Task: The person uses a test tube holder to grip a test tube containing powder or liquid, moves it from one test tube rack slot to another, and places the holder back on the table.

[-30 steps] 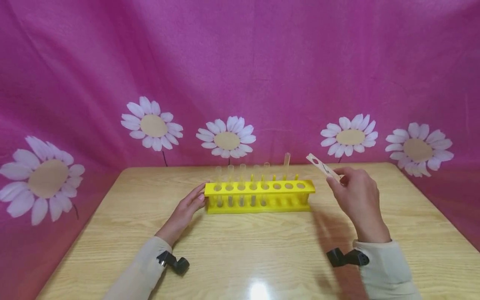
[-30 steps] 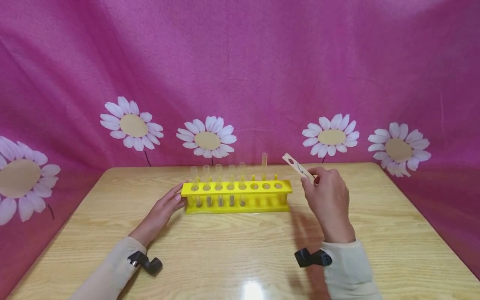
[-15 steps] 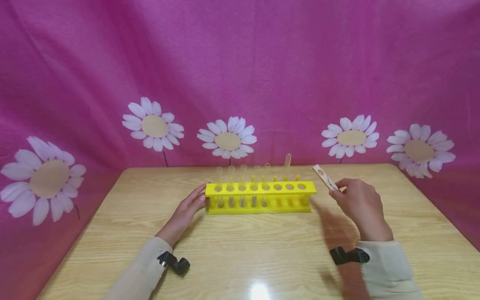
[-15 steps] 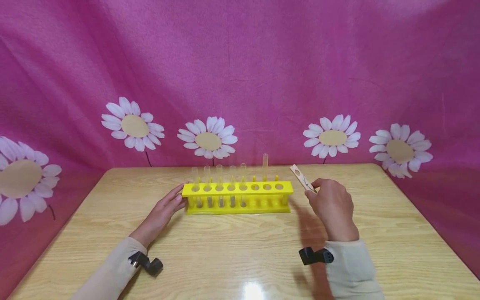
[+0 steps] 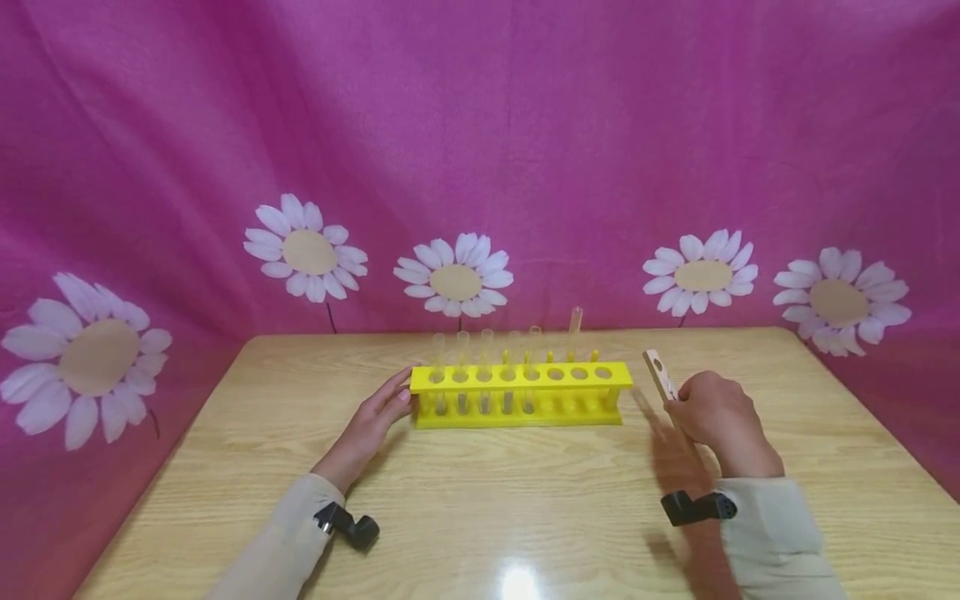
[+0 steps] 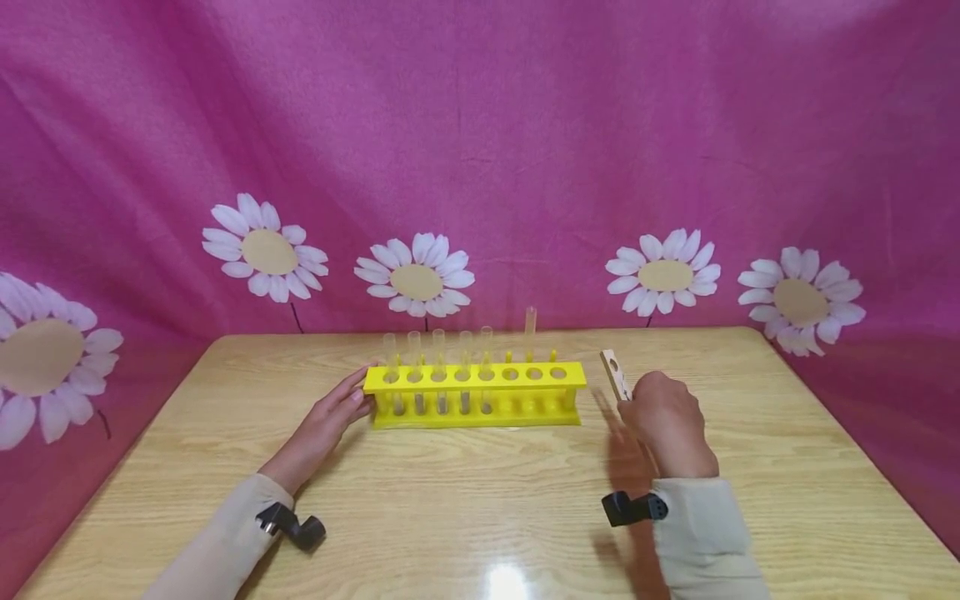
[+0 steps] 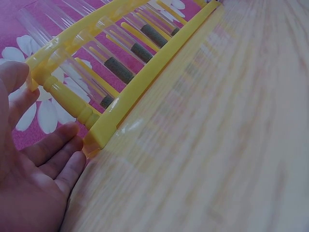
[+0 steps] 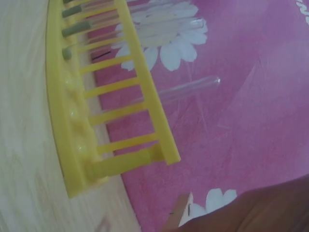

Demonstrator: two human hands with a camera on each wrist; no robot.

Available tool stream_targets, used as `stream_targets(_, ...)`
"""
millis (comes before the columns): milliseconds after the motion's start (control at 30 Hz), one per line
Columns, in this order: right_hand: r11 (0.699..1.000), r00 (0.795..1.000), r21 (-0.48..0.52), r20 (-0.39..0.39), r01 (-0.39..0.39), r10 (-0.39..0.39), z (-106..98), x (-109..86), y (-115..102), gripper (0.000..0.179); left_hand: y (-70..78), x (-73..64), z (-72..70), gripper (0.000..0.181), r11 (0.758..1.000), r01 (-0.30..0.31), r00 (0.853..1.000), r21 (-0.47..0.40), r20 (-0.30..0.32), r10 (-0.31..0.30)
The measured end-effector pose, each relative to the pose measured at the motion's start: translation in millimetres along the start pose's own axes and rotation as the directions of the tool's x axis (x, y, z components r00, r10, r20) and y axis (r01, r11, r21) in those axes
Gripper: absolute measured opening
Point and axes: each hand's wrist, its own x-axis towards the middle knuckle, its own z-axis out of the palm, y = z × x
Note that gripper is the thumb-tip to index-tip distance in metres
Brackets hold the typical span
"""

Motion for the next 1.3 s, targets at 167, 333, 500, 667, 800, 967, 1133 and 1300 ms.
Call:
stream_targets(167,0.999,0.998,0.008,0.037,-0.046,0.046,1,2.9,4,0.021,2.4,-1.2,-0.1,0.066,1.0,0.001,1.0,0.007,-0.004,-0.001)
stream_targets(333,0.999,0.998,0.004,0.049,-0.049,0.049,5,5.4,9,0.016,3.3,-2.5,-0.7,0.063,1.0,-0.013,1.0,0.007,-0.001,0.013)
stream_targets(500,1.0,0.999,0.002,0.05,-0.017,0.017,10,7.4,15,0.012,3.7,-2.9,-0.2,0.065,1.0,0.002,1.0,0.016,-0.003,-0.002)
stream_targets(667,1.0,0.998,0.003,0.064,-0.017,0.017,15,9.3,20,0.011,3.6,-3.4,-0.4,0.066,1.0,0.014,1.0,0.019,-0.002,-0.014)
stream_targets(800,0.999,0.994,0.01,0.099,-0.042,0.04,17,10.0,21,0.01,3.0,-4.1,-1.6,0.065,1.0,0.019,1.0,0.019,-0.001,-0.019)
stream_targets(967,0.999,0.992,0.004,0.113,-0.05,0.049,18,11.2,22,0.009,2.1,-3.0,-2.3,0.065,1.0,0.02,1.0,0.018,-0.004,-0.019)
stream_targets(1133,0.999,0.991,0.012,0.127,-0.049,0.047,21,10.9,23,0.008,2.9,-3.7,-1.4,0.065,1.0,0.023,1.0,0.015,-0.007,-0.023)
stream_targets(1300,0.998,0.988,-0.002,0.142,-0.065,0.064,24,13.0,23,0.01,3.4,-4.1,0.2,0.061,1.0,-0.003,1.0,0.01,-0.002,0.003)
